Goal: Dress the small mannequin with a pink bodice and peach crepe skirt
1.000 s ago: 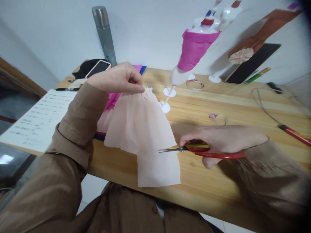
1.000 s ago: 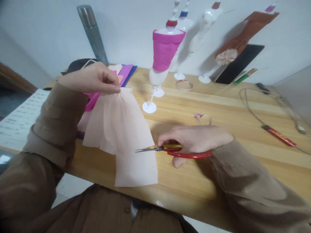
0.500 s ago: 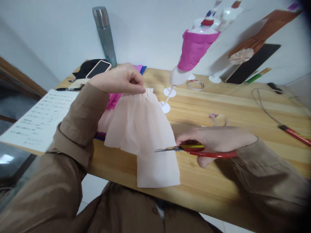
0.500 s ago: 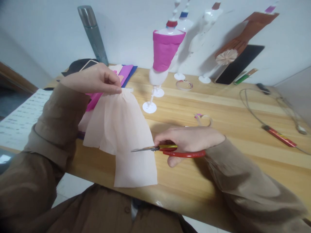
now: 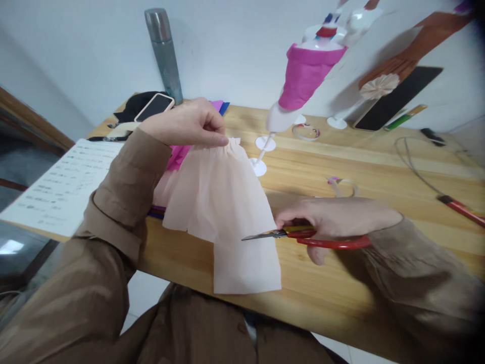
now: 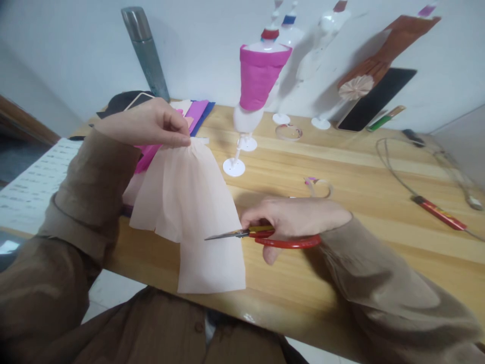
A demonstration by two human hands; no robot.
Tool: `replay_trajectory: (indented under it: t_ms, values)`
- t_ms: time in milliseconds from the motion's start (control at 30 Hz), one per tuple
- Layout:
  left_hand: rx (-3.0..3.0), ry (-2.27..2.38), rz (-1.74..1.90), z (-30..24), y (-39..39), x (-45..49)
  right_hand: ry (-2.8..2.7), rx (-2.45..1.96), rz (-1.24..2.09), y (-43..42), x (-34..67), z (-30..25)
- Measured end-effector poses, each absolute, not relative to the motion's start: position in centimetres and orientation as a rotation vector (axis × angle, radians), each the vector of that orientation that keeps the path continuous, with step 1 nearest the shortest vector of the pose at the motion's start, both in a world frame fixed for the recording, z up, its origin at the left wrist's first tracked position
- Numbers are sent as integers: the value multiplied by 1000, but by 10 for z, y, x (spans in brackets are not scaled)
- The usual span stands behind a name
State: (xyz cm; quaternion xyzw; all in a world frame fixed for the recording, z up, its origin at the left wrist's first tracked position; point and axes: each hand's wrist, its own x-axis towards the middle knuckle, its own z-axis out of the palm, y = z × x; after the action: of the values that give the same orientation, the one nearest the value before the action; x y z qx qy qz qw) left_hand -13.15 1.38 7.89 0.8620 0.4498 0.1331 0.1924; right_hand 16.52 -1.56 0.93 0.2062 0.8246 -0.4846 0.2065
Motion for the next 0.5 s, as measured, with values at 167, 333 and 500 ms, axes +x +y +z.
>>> replay_trajectory:
  t_ms: [167, 333, 500]
  values:
    - [2420, 1258, 371, 78, 13, -133, 2255, 611, -1377, -15, 163, 9]
    - [2418, 1269, 366, 77, 13, -133, 2247, 606, -1400, -15, 163, 9]
    - [2408, 1287, 358, 79, 12, -133, 2259, 610, -1362, -15, 166, 11]
